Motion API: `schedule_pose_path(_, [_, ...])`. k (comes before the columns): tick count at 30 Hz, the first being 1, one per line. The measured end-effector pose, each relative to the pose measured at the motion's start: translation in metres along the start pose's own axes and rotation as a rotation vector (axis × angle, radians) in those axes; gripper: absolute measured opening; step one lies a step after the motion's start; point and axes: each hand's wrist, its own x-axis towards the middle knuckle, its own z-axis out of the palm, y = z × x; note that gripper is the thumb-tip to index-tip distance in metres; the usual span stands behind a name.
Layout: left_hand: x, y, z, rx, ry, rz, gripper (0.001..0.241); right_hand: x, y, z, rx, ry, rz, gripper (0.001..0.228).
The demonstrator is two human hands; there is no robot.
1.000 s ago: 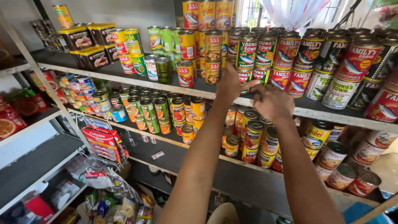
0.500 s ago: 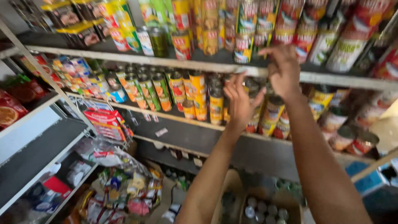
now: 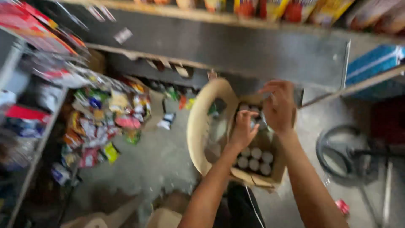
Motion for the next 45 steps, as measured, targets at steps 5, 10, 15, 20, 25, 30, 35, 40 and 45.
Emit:
schedule_pose_path(5, [-0.094,-0.141,0.101,-0.278,-0.06,-0.587,0.055,-0.128,0.086,0.035,0.053,-0.223,0.327,0.028])
schedule_pose_path(10, [-0.111,-0.19,0.137,-0.521,-0.115,-1.025,0.077,-0.229,0.172,0.068,-0.027,-0.467,0.429,0.033])
schedule_pose_path(15, [-0.07,-0.161,0.112,-0.505,-0.035,-0.985,0.08,-0.235,0.208,0.106,-0.336,-0.605,0.371,0.062])
schedule_pose_path(20, [-0.08,-0.222,0.145,-0.286,-0.169,-0.996,0.078,-0.221,0.245,0.143,-0.496,-0.58,0.283,0.065])
schedule_pose_path(25, [-0.055,-0.178,0.104,-0.359,-0.216,-1.153,0.081,-0.217,0.263,0.163,-0.733,-0.626,0.231,0.06])
schedule_pose_path(30, [-0.071,-0.184,0.114,-0.443,-0.192,-1.153,0.084,-0.2,0.235,0.133,-0.672,-0.603,0.181,0.056])
schedule_pose_path(35, [-0.063,-0.13,0.088,-0.814,0.001,-1.175,0.083,-0.154,0.181,0.067,-0.424,-0.589,0.379,0.058])
schedule_pose_path(40, [-0.009,-0.013,0.007,-1.298,0.106,-1.109,0.072,-0.084,0.112,-0.008,-0.179,-0.611,0.634,0.055])
schedule_pose_path(45, [0.012,-0.017,-0.001,-1.141,-0.247,-0.547,0.065,-0.018,0.023,-0.062,0.252,-0.557,0.613,0.047])
